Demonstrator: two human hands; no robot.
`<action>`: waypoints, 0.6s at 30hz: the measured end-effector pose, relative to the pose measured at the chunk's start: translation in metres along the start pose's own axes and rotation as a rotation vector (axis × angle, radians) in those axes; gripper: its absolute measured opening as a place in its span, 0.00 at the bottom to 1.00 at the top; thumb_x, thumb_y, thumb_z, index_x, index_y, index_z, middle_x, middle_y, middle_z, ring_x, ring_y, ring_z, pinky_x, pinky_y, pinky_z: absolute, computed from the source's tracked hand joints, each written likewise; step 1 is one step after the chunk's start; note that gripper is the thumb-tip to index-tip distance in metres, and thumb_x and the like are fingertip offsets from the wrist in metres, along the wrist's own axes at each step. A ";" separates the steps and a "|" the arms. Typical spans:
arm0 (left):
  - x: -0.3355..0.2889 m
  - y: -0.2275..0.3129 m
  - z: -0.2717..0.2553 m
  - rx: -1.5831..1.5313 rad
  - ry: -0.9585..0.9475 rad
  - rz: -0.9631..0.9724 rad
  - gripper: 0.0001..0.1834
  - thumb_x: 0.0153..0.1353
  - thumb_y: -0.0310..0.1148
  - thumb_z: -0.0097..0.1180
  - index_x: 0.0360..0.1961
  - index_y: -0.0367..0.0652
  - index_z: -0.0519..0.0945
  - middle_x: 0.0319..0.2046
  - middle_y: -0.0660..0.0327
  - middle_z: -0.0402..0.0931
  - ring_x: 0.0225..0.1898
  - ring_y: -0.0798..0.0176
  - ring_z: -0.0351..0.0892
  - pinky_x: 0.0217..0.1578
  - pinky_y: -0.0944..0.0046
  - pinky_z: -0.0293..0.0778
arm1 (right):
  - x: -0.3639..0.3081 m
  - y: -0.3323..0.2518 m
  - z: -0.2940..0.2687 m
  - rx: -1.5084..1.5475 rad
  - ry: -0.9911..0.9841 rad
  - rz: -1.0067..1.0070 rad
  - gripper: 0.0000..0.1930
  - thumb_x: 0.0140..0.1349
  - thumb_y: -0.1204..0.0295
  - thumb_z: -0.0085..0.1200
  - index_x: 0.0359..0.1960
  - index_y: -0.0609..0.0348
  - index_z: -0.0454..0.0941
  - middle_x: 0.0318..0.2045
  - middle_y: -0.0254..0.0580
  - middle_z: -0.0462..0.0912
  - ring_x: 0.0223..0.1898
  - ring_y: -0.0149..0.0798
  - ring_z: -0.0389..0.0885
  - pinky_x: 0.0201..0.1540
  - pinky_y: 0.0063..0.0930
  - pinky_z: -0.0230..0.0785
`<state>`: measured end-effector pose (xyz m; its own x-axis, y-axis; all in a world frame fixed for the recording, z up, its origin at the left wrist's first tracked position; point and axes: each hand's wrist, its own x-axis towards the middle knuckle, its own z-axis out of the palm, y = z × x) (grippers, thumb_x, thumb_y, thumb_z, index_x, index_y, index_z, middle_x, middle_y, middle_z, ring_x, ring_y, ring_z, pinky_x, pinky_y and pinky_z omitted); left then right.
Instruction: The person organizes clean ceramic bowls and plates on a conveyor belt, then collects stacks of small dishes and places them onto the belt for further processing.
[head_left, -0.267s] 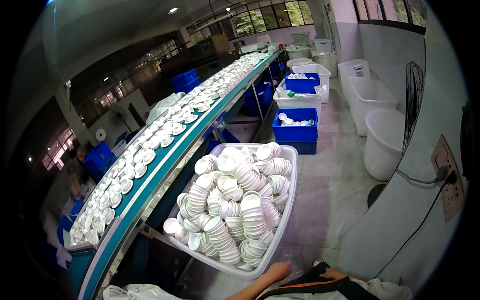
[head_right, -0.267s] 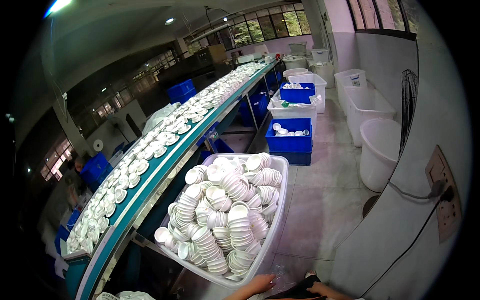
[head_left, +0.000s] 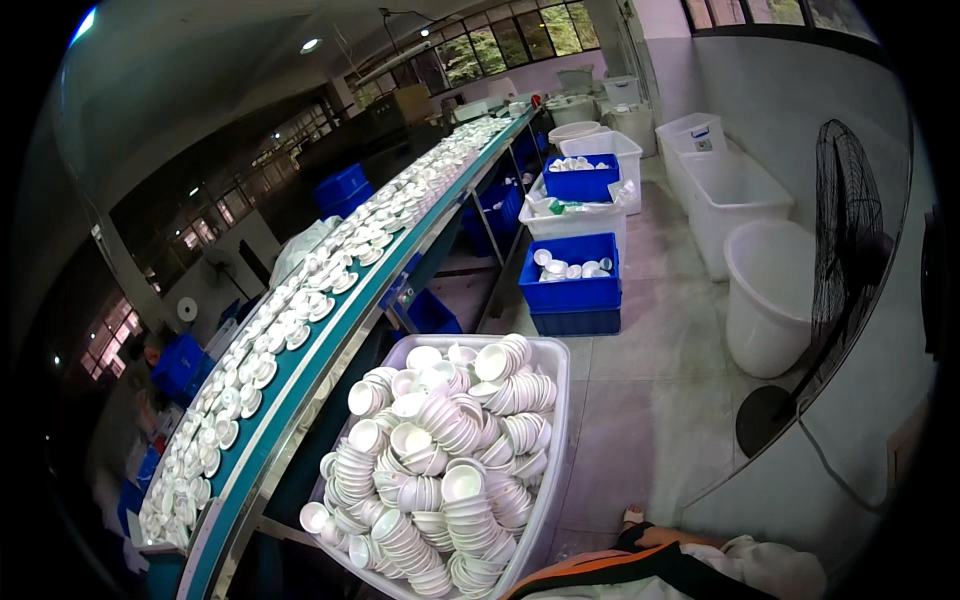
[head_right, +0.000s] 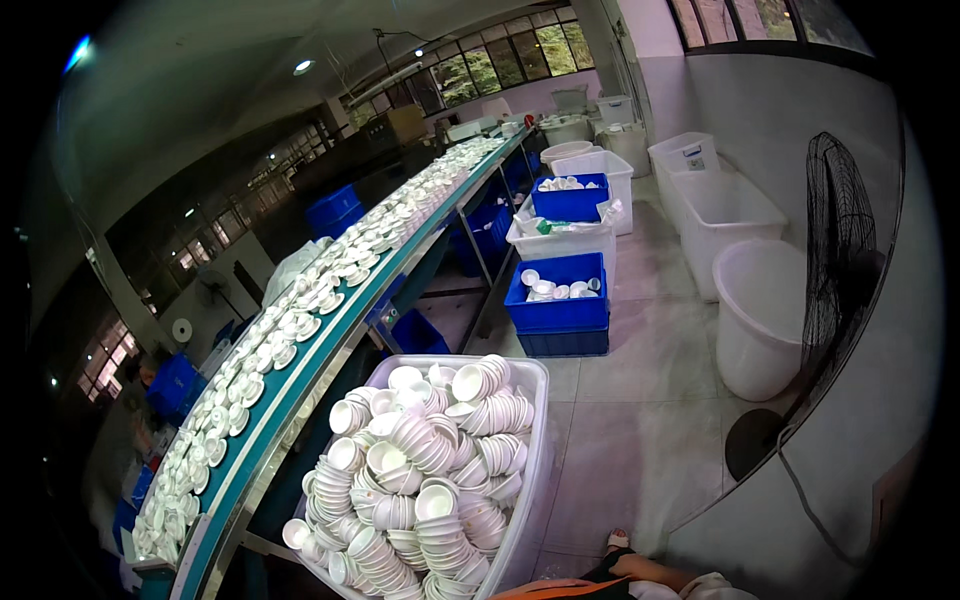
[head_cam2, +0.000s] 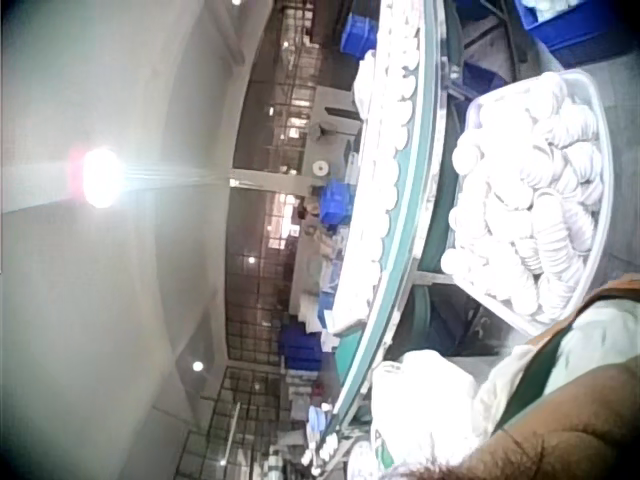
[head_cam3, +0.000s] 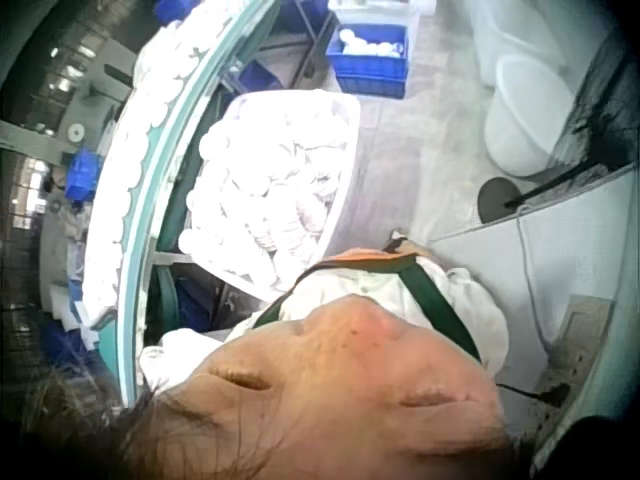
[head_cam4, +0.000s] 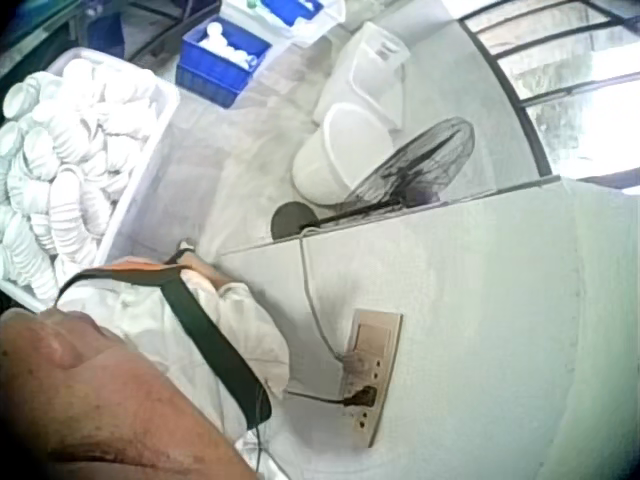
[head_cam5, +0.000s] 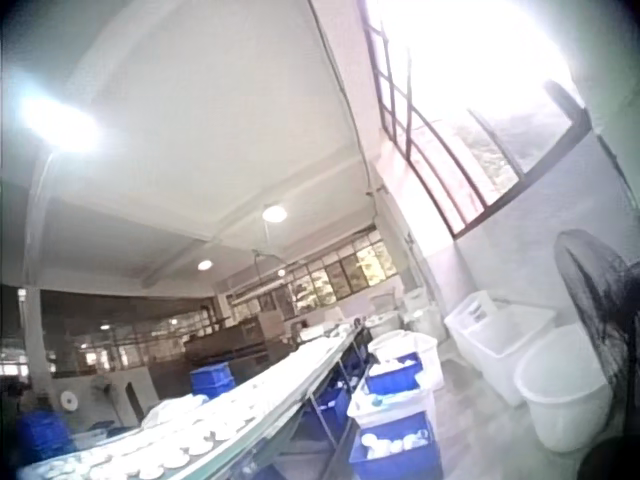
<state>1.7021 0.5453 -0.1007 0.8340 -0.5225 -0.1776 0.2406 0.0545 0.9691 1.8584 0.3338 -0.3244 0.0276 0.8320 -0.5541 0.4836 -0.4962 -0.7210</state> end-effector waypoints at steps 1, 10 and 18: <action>0.020 0.012 -0.011 -0.046 -0.036 -0.008 0.21 0.55 0.41 0.46 0.46 0.38 0.69 0.42 0.52 0.70 0.43 0.56 0.70 0.44 0.61 0.65 | 0.002 0.018 -0.029 0.037 0.039 -0.136 0.21 0.56 0.55 0.43 0.35 0.63 0.75 0.29 0.48 0.76 0.34 0.43 0.74 0.39 0.35 0.62; 0.160 0.080 -0.125 -0.160 -0.064 -0.068 0.20 0.55 0.39 0.48 0.46 0.38 0.68 0.43 0.55 0.70 0.45 0.60 0.68 0.45 0.64 0.64 | 0.033 0.019 -0.213 0.222 -0.069 0.135 0.18 0.57 0.60 0.45 0.44 0.60 0.69 0.35 0.43 0.74 0.37 0.36 0.72 0.38 0.26 0.64; 0.254 0.102 -0.242 -0.287 -0.151 0.029 0.19 0.56 0.36 0.49 0.47 0.37 0.68 0.45 0.58 0.69 0.46 0.64 0.67 0.46 0.66 0.63 | 0.075 0.115 -0.252 0.306 0.246 0.415 0.18 0.51 0.61 0.51 0.39 0.62 0.75 0.32 0.44 0.79 0.34 0.36 0.77 0.34 0.26 0.70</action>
<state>2.0589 0.6245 -0.0883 0.7645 -0.6364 -0.1023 0.3660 0.2979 0.8817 2.1362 0.4014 -0.3436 0.3817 0.5669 -0.7300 0.1144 -0.8127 -0.5714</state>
